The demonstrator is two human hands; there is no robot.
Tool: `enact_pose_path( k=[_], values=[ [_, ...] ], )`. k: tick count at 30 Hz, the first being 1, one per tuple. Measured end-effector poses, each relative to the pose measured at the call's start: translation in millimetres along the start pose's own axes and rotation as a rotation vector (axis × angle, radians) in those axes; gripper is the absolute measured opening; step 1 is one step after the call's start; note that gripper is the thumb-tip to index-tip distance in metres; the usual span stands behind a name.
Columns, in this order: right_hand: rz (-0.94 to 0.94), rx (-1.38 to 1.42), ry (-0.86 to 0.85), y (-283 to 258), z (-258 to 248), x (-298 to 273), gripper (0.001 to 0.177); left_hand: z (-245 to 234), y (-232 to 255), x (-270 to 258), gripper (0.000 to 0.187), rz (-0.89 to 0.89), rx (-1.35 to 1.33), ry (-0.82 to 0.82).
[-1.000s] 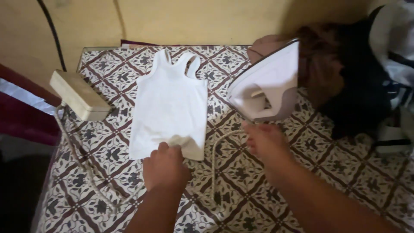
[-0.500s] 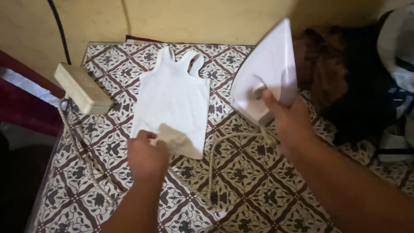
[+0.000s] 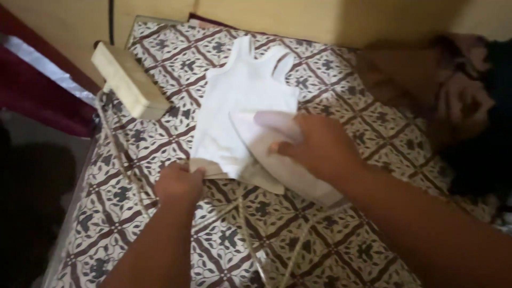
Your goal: Iron and fold various articles of clothing, including polo shirts, undershirts, and t-shirts on a patterned workspace surface.
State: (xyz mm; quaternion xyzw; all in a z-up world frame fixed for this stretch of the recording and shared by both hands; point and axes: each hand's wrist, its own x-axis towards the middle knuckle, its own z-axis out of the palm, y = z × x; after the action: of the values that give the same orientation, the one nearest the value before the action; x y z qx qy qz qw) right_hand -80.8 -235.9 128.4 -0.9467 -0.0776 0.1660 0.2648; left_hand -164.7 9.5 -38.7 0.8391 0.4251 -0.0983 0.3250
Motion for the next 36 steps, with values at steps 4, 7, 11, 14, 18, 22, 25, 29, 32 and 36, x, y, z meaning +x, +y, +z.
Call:
enact_pose_path(
  k=[4, 7, 11, 14, 18, 22, 25, 29, 32, 36],
  values=[
    [-0.22, -0.318, -0.036, -23, 36, 15, 0.048, -14, -12, 9, 0.034, -0.013, 0.066, -0.055],
    [-0.101, -0.445, -0.209, -46, 47, 27, 0.048, -26, -24, 12, 0.03, -0.079, -0.074, -0.078],
    [-0.118, -0.502, -0.119, -54, 54, 47, 0.054, -35, -28, 17, 0.027, -0.059, -0.094, -0.113],
    [-0.087, -0.528, -0.161, -60, 61, 41, 0.056, -43, -28, 20, 0.023, -0.079, -0.155, -0.178],
    [0.028, -0.488, -0.285, -63, 72, 17, 0.064, -54, -24, 18, 0.018, -0.14, -0.255, -0.284],
    [-0.04, -0.569, -0.282, -73, 71, 13, 0.057, -51, -25, 24, 0.017, -0.12, -0.168, -0.27],
    [0.004, -0.554, -0.298, -70, 70, 32, 0.051, -46, -29, 29, 0.016, -0.085, -0.102, -0.262],
    [-0.079, -0.504, -0.085, -61, 69, 49, 0.053, -50, -28, 27, 0.016, -0.084, -0.095, -0.257],
    [-0.126, -0.518, -0.077, -66, 71, 44, 0.055, -57, -23, 23, 0.017, -0.108, -0.136, -0.264],
    [0.042, -0.452, -0.327, -84, 76, 18, 0.05, -57, -24, 28, 0.019, -0.16, -0.184, -0.296]
  ],
)
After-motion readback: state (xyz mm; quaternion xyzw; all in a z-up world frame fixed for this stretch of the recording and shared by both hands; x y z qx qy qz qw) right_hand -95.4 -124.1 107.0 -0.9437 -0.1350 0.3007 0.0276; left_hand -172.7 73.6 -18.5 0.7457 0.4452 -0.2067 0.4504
